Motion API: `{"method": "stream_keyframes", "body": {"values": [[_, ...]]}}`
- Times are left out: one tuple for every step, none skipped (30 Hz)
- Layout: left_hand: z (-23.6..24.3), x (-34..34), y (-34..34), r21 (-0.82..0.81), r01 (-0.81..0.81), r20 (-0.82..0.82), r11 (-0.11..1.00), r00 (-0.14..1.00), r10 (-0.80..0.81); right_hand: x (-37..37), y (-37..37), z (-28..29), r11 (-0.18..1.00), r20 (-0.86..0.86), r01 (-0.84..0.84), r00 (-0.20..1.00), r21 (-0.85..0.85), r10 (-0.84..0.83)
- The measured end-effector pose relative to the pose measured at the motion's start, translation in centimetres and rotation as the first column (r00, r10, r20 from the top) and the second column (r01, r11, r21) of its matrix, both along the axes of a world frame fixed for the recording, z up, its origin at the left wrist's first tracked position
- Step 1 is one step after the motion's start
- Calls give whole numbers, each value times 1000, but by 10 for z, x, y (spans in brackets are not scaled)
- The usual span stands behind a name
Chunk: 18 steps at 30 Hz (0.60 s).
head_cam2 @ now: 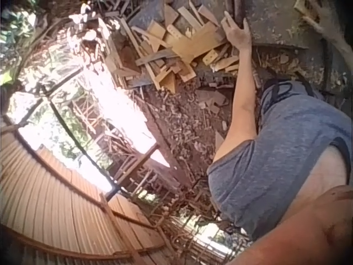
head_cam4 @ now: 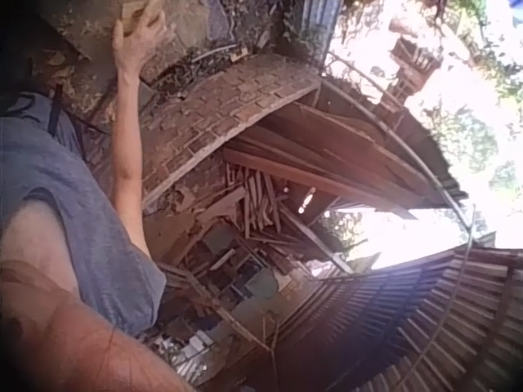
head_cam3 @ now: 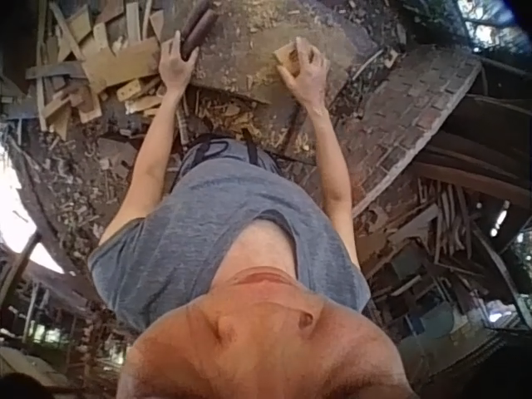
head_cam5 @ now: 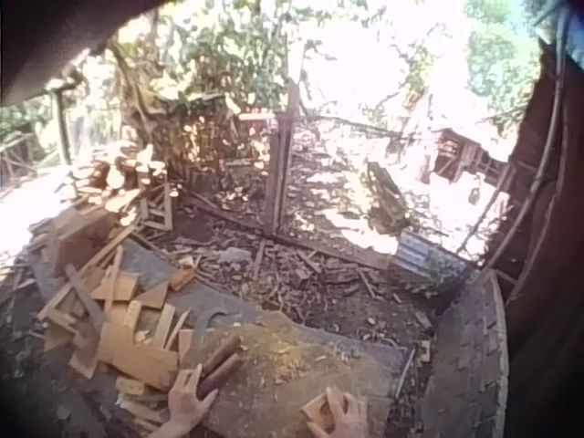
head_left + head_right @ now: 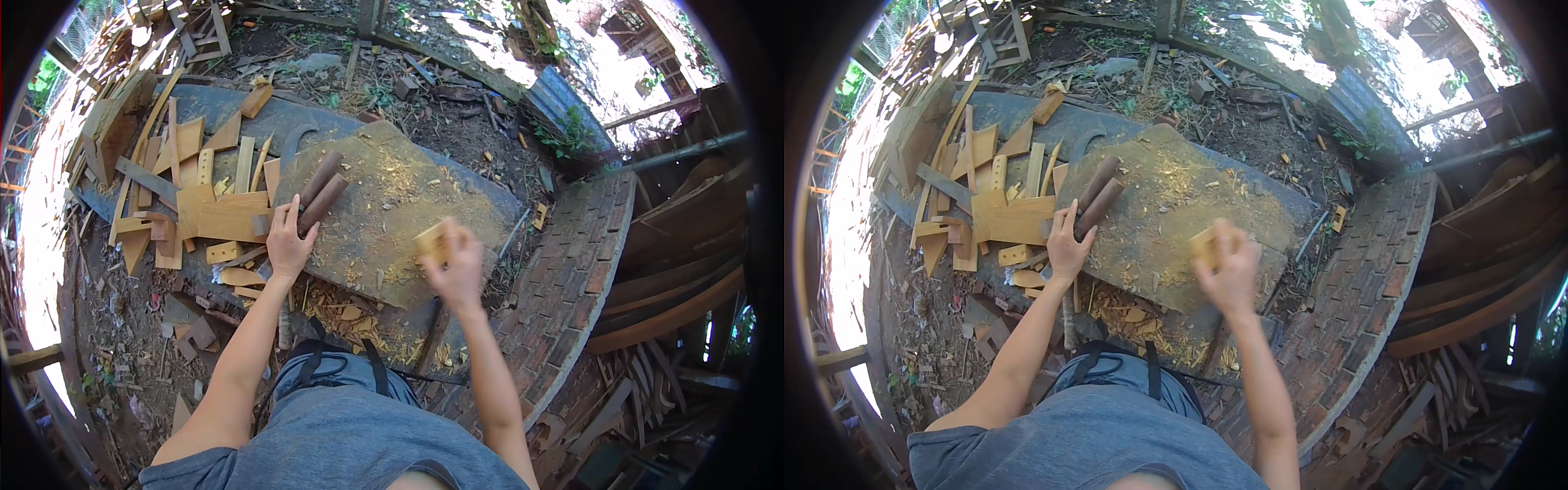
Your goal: The person carves a mortise into a wood block using a chisel and a mallet.
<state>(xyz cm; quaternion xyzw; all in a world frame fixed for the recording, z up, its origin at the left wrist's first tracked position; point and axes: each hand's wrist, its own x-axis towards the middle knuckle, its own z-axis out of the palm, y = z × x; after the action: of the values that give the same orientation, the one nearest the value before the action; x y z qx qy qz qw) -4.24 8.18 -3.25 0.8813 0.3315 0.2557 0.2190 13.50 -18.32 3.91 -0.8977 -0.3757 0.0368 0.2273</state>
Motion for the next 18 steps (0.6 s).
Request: {"method": "stream_keyframes", "body": {"values": [[1, 5, -2, -5, 15, 15, 1000, 1000, -15, -30, 9, 1, 992, -11, -122, 992, -16, 122], [-1, 9, -4, 17, -8, -28, 1000, 1000, 9, -57, 14, -10, 970, -35, -237, 971, -46, 235], [-2, 12, -5, 43, -33, -72, 999, 997, 36, -73, 15, -21, 934, -63, -350, 936, -69, 346], [1, 12, -4, 53, -47, -94, 997, 994, 52, -72, 14, -24, 934, -57, -351, 936, -58, 348], [3, 14, -4, 67, -51, -93, 996, 994, 57, -65, 8, -25, 952, -53, -294, 956, -89, 290], [3, 16, -6, 50, -42, -87, 998, 995, 46, -55, -2, -25, 964, -49, -233, 972, -125, 229], [3, 16, -7, 33, -30, -82, 999, 996, 32, -34, -14, -23, 974, -24, -115, 993, -194, 112], [1, 12, -5, 59, -32, -80, 998, 996, 37, -10, -23, -24, 984, 10, -40, 999, -174, 43], [1, 11, -4, 61, -27, -75, 998, 997, 31, 14, -33, -29, 972, 55, 126, 992, -198, -118], [0, 14, -5, 74, -20, -84, 997, 996, 27, 32, -34, -26, 934, 105, 286, 957, -215, -269], [-1, 16, -7, 85, -14, -94, 996, 995, 22, 40, -31, -28, 933, 114, 290, 956, -215, -271], [-2, 18, -8, 91, -4, -113, 996, 994, 15, 43, -22, -24, 907, 159, 359, 931, -220, -330], [-1, 18, -7, 91, -7, -109, 996, 994, 17, 41, -8, -20, 878, 200, 425, 901, -219, -386], [-1, 12, -4, 113, -19, -125, 993, 992, 33, 28, 20, -12, 933, 74, 313, 949, -176, -305], [0, 15, -6, 121, -6, -131, 993, 991, 22, 10, 36, -10, 969, 31, 191, 982, -158, -189], [-1, 16, -7, 120, 1, -132, 993, 991, 15, -8, 52, -12, 990, -17, 64, 998, -129, -67], [-2, 15, -5, 121, -2, -128, 993, 992, 18, -29, 64, -20, 996, -6, -12, 1000, -84, 12], [-1, 12, -4, 122, -8, -126, 993, 992, 24, -47, 69, -26, 995, 6, -93, 996, -39, 93]]}}
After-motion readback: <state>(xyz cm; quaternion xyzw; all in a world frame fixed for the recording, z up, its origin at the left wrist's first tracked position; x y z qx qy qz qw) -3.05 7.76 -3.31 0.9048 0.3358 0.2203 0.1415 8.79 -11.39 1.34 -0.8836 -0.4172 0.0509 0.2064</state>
